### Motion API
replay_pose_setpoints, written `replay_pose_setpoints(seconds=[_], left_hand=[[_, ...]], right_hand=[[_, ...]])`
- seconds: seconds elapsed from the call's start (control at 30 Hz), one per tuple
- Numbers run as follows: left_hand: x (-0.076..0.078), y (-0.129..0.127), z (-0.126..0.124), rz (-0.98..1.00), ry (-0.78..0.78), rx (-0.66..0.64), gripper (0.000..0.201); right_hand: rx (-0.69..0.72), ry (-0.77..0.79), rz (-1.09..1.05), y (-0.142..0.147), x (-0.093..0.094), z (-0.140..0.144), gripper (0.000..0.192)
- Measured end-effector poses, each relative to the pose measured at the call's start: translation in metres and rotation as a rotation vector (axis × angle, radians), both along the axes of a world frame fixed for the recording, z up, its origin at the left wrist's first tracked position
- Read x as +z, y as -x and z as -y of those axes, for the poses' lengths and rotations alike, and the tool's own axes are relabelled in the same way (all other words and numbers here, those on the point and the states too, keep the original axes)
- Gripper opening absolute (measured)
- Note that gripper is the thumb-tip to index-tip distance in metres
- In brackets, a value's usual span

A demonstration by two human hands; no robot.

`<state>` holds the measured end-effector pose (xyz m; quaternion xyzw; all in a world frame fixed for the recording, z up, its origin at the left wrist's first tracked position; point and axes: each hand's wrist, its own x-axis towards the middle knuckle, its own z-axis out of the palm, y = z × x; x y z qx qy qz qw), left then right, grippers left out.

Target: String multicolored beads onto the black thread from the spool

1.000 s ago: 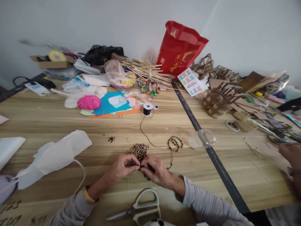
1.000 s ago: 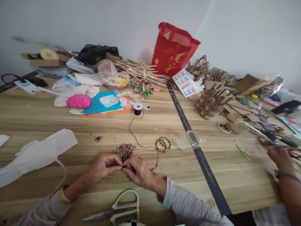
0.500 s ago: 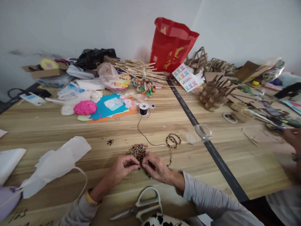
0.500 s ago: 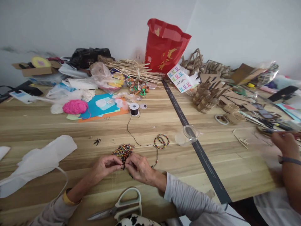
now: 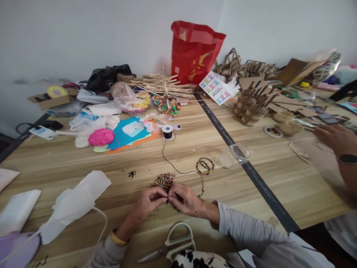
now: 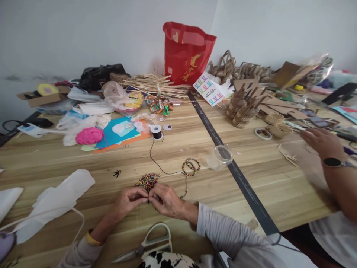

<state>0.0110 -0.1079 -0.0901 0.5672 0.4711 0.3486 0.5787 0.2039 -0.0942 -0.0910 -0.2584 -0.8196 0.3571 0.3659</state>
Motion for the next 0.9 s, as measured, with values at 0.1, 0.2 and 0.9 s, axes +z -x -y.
replay_pose_setpoints(seconds=[0.1,0.2,0.9], left_hand=[[0.0017,-0.0010,-0.0004,-0.014,-0.013,-0.021,0.024],[0.0036,-0.0009,0.0001,-0.027,0.012,-0.022,0.024],[0.0029,0.0032,-0.0005,-0.006,0.004,0.021,0.016]], right_hand=[[0.001,-0.007,-0.001,-0.0004,0.0013,-0.0011,0.011],[0.006,0.004,0.000,-0.0012,0.0006,-0.0013,0.011],[-0.006,0.044,-0.008,-0.0010,-0.0015,-0.0015,0.008]])
